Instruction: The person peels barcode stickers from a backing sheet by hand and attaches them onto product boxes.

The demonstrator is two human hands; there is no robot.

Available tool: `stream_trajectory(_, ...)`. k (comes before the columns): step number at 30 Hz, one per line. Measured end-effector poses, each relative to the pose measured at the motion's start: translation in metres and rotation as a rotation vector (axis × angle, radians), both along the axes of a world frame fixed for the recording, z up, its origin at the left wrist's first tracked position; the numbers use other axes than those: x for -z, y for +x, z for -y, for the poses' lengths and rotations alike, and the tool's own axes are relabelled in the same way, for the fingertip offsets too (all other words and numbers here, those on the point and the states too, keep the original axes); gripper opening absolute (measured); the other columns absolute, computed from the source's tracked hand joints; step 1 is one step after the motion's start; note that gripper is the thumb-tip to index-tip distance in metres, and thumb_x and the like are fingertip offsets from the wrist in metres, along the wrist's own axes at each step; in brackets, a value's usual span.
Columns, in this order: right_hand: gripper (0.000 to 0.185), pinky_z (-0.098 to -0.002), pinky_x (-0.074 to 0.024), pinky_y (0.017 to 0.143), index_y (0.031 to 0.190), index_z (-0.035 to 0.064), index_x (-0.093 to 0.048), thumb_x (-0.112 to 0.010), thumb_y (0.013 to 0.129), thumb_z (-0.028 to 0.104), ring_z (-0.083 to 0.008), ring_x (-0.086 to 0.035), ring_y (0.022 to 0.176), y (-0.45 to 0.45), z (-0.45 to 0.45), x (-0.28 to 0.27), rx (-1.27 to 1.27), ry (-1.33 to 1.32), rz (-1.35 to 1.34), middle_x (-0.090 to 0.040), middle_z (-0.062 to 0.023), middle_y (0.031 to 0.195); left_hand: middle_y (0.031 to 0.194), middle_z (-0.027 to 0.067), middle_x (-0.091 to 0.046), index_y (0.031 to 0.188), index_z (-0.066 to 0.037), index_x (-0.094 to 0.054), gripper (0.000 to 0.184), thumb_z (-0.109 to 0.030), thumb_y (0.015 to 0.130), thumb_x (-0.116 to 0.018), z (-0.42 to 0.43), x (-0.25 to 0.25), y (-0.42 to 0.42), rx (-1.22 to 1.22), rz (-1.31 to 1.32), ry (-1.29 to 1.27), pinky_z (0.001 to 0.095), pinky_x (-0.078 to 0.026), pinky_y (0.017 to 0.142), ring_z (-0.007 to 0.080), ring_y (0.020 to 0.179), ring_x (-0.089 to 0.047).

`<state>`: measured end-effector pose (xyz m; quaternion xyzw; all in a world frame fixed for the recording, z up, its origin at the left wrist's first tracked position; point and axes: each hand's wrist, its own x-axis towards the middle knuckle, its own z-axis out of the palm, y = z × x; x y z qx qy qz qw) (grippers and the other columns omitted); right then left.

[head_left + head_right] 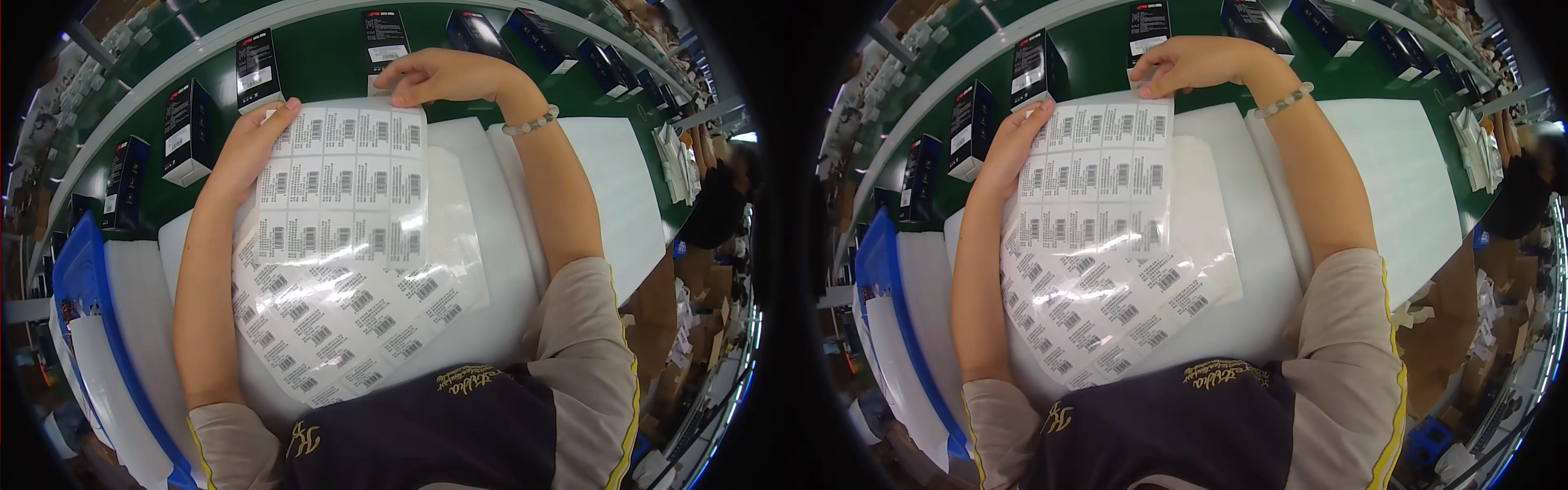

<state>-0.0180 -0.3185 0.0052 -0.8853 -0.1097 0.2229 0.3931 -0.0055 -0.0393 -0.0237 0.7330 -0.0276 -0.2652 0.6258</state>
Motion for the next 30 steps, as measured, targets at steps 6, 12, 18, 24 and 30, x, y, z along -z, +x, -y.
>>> stream_trajectory(6,0.030,-0.0224,-0.0479,0.078,0.103,0.0029,-0.064,-0.070,0.080,0.020,-0.0150,-0.062,0.078,0.004,0.014,-0.008,-0.058,0.013,-0.015,-0.066,-0.0078,0.087,0.073,0.0061,-0.064,0.096,-0.002,-0.062,0.034,-0.035,0.088,-0.059,0.004,0.005,0.007,0.046,0.009,0.059,0.0165,-0.044,0.047,0.0065,0.056,-0.058)
stream_trajectory(12,0.025,-0.0201,-0.0489,0.075,0.101,0.0037,-0.065,-0.070,0.080,0.016,-0.0145,-0.062,0.077,0.006,0.009,-0.001,0.056,0.152,0.102,-0.066,-0.0076,0.085,0.076,0.0078,-0.065,0.100,0.000,-0.062,0.039,-0.036,0.088,-0.059,-0.005,0.008,-0.004,-0.022,-0.023,0.057,0.0165,-0.044,0.047,0.0071,0.058,-0.058)
stream_trajectory(18,0.020,-0.0199,-0.0498,0.074,0.099,0.0043,-0.066,-0.068,0.081,0.014,-0.0148,-0.062,0.078,0.009,0.009,-0.011,0.107,0.139,0.104,-0.066,-0.0075,0.086,0.078,0.0086,-0.065,0.105,0.003,-0.061,0.044,-0.037,0.088,-0.060,0.002,0.002,-0.002,-0.089,0.004,0.077,0.0164,-0.045,0.048,0.0075,0.057,-0.058)
stream_trajectory(24,0.015,-0.0199,-0.0497,0.076,0.095,0.0051,-0.066,-0.067,0.082,0.013,-0.0151,-0.061,0.082,0.002,0.005,-0.009,0.109,0.160,0.070,-0.066,-0.0075,0.090,0.078,0.0086,-0.065,0.107,0.004,-0.060,0.045,-0.038,0.088,-0.059,0.002,0.007,-0.005,-0.082,-0.006,0.089,0.0163,-0.046,0.049,0.0077,0.058,-0.059)
stream_trajectory(30,0.015,-0.0206,-0.0487,0.079,0.097,0.0039,-0.065,-0.065,0.083,0.011,-0.0153,-0.060,0.086,0.007,0.012,-0.017,0.048,0.141,0.156,-0.064,-0.0085,0.093,0.077,0.0080,-0.065,0.105,0.004,-0.061,0.045,-0.038,0.088,-0.059,0.006,0.006,-0.003,-0.072,0.010,0.064,0.0161,-0.046,0.049,0.0072,0.058,-0.058)
